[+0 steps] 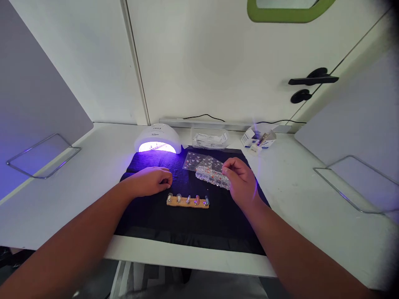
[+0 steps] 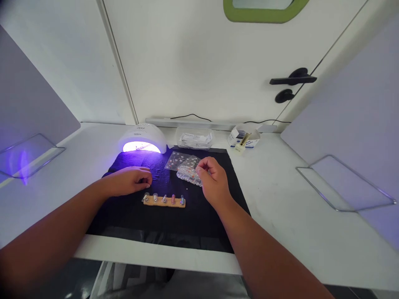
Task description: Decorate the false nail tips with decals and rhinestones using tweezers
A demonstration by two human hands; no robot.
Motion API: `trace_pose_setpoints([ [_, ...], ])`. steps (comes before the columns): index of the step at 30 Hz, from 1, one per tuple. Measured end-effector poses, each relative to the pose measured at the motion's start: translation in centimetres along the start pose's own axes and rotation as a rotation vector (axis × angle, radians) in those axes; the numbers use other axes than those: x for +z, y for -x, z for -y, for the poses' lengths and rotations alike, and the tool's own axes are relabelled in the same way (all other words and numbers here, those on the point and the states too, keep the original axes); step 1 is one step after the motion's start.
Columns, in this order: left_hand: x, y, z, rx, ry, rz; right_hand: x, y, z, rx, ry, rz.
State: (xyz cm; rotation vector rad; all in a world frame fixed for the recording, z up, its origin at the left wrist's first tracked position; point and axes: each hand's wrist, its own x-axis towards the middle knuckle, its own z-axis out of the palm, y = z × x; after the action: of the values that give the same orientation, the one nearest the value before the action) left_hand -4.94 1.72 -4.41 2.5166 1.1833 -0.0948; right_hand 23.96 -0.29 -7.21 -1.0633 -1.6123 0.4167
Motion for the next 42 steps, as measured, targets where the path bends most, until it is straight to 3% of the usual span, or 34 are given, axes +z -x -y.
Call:
trace_pose_setpoints([
  [6, 0.1, -0.1, 0.5, 0.032, 0.028, -0.019, -3.9, -0.8, 2.5, -0.327, 0.068, -0.158],
  [10, 0.1, -0.1, 0.6, 0.062, 0.085, -0.076, -7.2, -3.1, 3.7, -0.433, 0.149, -0.201],
  [15, 0.1, 0.0, 0.7, 0.073, 0.198, -0.205, -8.7, -5.6, 2.5, -0.325, 0.287, -0.035],
  [21, 0.2, -0.1, 1.5, 0.063, 0.266, -0.354, -8.9, -4.7, -1.7, -0.036, 0.504, 0.334],
  [29, 0.4, -0.4, 2.1, 0.067, 0.313, -0.378, -10.1, -4.0, -3.5, 0.172, 0.491, 0.741],
  [35, 0.4, -0.4, 2.2, 0.037, 0.305, -0.381, -9.9, -3.9, -2.4, 0.190, 0.521, 0.841],
  [42, 0.4, -0.1, 2.4, -0.019, 0.278, -0.386, -9.0, -3.9, -2.6, 0.160, 0.582, 0.842],
])
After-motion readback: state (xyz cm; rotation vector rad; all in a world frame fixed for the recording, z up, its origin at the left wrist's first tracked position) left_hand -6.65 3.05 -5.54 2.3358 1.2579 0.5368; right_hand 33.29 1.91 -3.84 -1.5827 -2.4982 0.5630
